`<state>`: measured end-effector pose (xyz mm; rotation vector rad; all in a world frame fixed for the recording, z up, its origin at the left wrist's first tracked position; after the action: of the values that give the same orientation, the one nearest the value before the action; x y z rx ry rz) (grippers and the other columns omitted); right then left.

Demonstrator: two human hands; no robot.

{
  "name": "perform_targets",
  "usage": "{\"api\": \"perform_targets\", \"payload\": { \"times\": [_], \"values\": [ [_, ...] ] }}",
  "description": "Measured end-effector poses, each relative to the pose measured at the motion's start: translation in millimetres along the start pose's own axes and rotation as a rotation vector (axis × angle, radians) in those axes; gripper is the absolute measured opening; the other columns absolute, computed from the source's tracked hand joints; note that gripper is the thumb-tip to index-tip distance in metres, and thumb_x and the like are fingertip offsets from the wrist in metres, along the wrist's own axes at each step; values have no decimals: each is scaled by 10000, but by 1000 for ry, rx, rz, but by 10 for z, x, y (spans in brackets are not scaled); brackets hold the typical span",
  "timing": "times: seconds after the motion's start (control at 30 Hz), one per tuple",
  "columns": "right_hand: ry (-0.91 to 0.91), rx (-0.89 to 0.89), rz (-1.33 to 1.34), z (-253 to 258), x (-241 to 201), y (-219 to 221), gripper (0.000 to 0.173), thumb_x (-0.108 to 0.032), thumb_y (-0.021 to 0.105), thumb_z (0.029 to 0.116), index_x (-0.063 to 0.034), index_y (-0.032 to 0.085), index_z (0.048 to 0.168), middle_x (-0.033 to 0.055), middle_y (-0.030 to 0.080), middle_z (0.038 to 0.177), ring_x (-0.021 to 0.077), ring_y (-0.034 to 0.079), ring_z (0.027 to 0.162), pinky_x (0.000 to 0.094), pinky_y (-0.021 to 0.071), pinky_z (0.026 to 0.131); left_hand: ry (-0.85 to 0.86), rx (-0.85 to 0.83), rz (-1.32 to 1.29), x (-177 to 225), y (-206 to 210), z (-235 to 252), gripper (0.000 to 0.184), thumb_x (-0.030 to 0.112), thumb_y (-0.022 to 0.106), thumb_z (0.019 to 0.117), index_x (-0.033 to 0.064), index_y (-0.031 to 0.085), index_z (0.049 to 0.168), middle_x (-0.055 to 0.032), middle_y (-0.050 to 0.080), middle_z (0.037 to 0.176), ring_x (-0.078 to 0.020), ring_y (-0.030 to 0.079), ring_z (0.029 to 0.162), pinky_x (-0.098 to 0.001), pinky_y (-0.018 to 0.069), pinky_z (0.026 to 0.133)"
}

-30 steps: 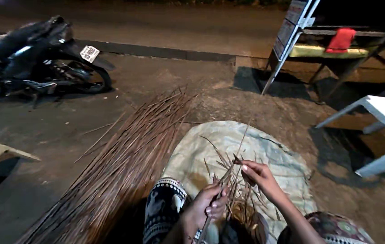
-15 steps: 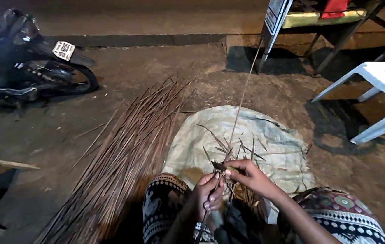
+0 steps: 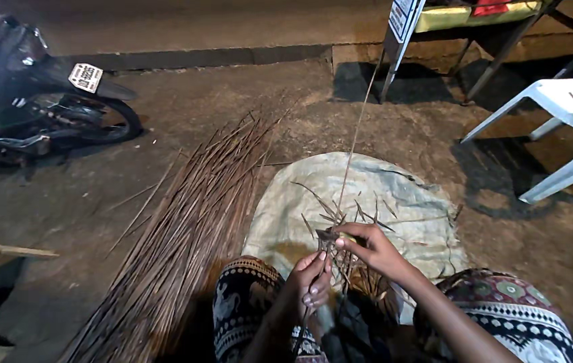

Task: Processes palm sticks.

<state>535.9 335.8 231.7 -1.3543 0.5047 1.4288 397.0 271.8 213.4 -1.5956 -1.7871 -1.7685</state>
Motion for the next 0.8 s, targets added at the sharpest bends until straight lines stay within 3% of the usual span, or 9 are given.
{"api": "perform_targets", "payload": {
  "times": [0.1, 0.17, 0.23, 0.33, 0.43, 0.57, 0.7, 0.8],
  "values": [
    [-8, 49, -107, 3, 20, -35, 358, -352, 580, 1014, -92, 752, 1190, 40, 746, 1020, 78, 647, 780, 305, 537, 714, 9, 15, 3, -1, -6, 10, 337, 210, 286, 1108, 194, 548, 896, 154, 405, 524, 64, 349, 376, -99, 318, 372],
    [17, 130, -140, 16, 51, -118, 359, -323, 585, 1011, -63, 746, 1199, 73, 747, 992, 114, 645, 734, 342, 545, 687, -1, 12, 19, -7, 2, 8, 334, 204, 290, 1106, 186, 550, 898, 148, 410, 531, 61, 349, 379, -98, 319, 372],
    [80, 236, -106, 50, 146, -334, 338, -250, 572, 1025, -17, 717, 1221, 68, 729, 955, 59, 600, 703, 268, 526, 678, -30, -4, 45, -63, 14, -17, 329, 213, 303, 1105, 181, 558, 900, 145, 407, 519, 57, 355, 374, -104, 323, 367],
    [134, 310, 4, 73, 275, -678, 294, -176, 557, 1027, 17, 690, 1205, -32, 668, 861, -67, 504, 650, 132, 442, 624, -54, -27, 62, -172, 6, -44, 307, 233, 351, 1102, 182, 589, 914, 147, 426, 515, 57, 378, 373, -108, 340, 368],
    [116, 235, 92, 21, 224, -657, 295, -146, 551, 1014, 37, 684, 1203, -57, 649, 843, -84, 485, 640, 117, 427, 605, -28, 96, 171, -129, -9, -42, 311, 204, 334, 1097, 148, 591, 931, 128, 457, 531, 51, 380, 381, -109, 337, 370],
    [73, 53, 116, -13, 33, -287, 308, -193, 586, 1005, 31, 707, 1179, 6, 697, 901, -58, 540, 684, 138, 470, 643, 73, 275, 282, 13, -27, -37, 295, 155, 352, 1094, 77, 610, 973, 95, 536, 551, 38, 437, 404, -117, 375, 392],
    [59, -92, 61, -18, 39, 16, 327, -261, 598, 1011, -17, 733, 1181, 65, 740, 989, 22, 612, 749, 228, 519, 709, 108, 351, 299, 72, -83, -65, 288, 145, 366, 1092, 44, 617, 993, 72, 547, 560, 27, 440, 404, -121, 376, 391],
    [60, -89, 22, -9, 125, 83, 337, -281, 582, 1020, -38, 737, 1194, 77, 748, 1026, 66, 646, 795, 281, 536, 749, 102, 344, 294, 63, -91, -74, 287, 146, 364, 1091, 48, 615, 990, 74, 539, 550, 31, 431, 397, -120, 367, 387]
  ]
}}
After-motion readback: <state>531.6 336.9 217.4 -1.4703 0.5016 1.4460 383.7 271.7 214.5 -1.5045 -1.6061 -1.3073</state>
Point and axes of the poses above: each hand's wrist, its own z-axis towards the middle knuckle, its own y-axis out of the palm, x = y × z, the point moved 7 cm from there along z, towards the middle knuckle
